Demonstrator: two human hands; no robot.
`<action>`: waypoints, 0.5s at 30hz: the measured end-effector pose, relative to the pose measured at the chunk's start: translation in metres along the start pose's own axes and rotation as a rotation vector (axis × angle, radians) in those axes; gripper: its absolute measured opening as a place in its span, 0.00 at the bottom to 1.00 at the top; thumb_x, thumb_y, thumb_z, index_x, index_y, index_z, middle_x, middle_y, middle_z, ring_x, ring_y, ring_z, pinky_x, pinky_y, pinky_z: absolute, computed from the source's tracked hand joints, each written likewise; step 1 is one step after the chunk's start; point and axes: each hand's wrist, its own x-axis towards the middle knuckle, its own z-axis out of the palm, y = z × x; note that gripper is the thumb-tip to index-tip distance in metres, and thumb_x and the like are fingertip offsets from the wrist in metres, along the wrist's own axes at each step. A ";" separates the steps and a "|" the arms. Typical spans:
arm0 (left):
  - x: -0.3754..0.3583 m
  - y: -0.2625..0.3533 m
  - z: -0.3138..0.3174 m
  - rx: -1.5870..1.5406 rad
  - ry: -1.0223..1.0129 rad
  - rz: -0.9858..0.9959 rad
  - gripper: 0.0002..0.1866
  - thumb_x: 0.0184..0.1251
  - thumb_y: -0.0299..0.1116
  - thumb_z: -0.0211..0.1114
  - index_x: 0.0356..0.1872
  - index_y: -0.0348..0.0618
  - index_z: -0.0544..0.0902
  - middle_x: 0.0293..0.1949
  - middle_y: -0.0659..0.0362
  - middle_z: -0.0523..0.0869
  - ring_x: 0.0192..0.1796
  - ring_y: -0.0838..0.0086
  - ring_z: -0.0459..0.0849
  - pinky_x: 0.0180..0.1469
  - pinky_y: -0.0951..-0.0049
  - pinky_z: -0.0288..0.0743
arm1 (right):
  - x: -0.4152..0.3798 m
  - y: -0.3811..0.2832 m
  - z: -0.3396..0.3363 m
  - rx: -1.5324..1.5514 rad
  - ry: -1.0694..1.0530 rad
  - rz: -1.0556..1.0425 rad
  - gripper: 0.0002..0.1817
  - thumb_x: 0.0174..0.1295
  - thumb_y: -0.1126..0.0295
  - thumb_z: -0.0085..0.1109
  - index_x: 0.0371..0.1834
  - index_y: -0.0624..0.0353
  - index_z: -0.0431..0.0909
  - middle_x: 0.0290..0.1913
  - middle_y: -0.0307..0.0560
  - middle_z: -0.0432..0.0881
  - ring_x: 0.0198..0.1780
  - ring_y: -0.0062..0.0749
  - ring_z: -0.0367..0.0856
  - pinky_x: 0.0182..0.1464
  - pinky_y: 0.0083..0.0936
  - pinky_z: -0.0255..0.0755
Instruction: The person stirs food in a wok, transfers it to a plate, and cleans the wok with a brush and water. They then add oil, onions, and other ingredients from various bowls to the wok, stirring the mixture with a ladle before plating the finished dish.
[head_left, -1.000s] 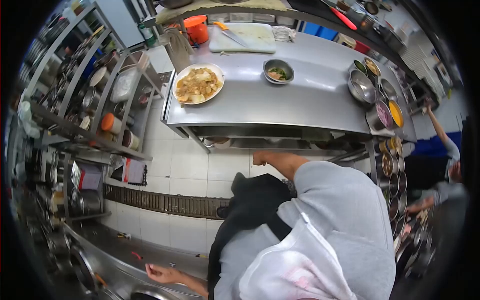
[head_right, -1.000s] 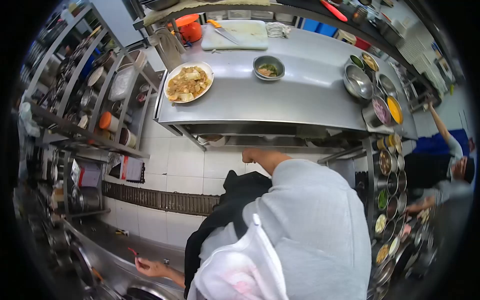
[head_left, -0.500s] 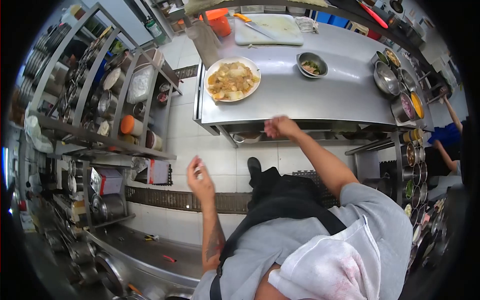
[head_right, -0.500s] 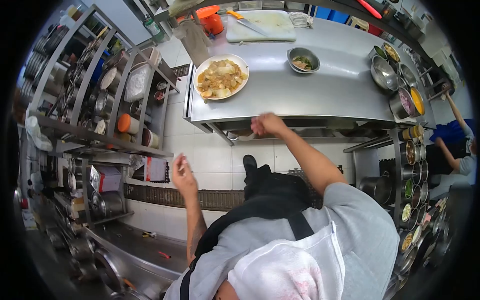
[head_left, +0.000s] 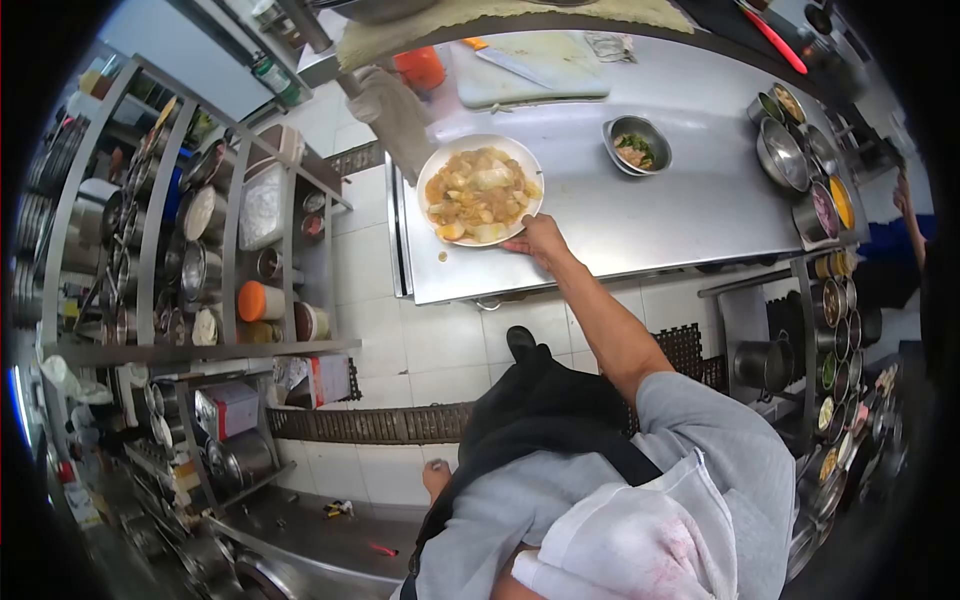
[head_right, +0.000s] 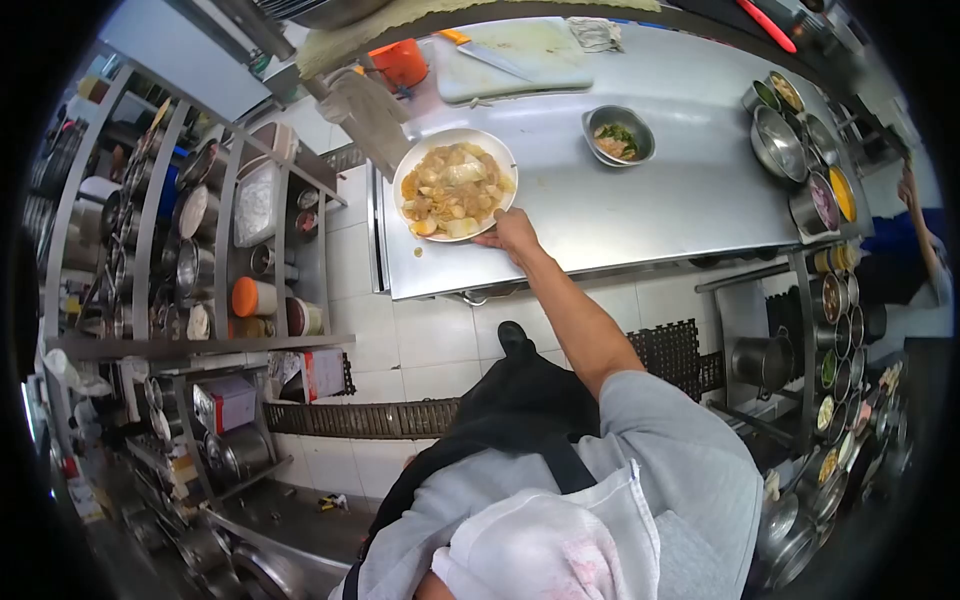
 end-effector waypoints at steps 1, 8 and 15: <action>0.002 -0.019 0.004 0.082 0.015 -0.022 0.17 0.59 0.40 0.66 0.42 0.36 0.86 0.40 0.42 0.88 0.45 0.50 0.87 0.52 0.58 0.79 | -0.002 0.007 -0.002 0.007 0.021 -0.010 0.21 0.74 0.69 0.40 0.62 0.78 0.64 0.52 0.68 0.79 0.44 0.50 0.87 0.45 0.35 0.87; 0.090 -0.016 -0.033 -0.071 -0.175 0.098 0.19 0.61 0.41 0.68 0.42 0.33 0.86 0.39 0.44 0.89 0.44 0.54 0.88 0.48 0.61 0.79 | -0.095 0.052 -0.028 0.428 -0.100 -0.134 0.21 0.75 0.64 0.49 0.65 0.66 0.69 0.59 0.59 0.79 0.57 0.47 0.82 0.60 0.41 0.78; 0.142 -0.009 -0.081 -0.167 -0.220 0.205 0.29 0.62 0.45 0.70 0.56 0.33 0.79 0.47 0.41 0.87 0.51 0.53 0.86 0.53 0.59 0.78 | -0.257 0.139 -0.058 -1.291 0.411 -0.446 0.16 0.66 0.63 0.57 0.53 0.58 0.80 0.36 0.52 0.88 0.41 0.40 0.88 0.46 0.35 0.80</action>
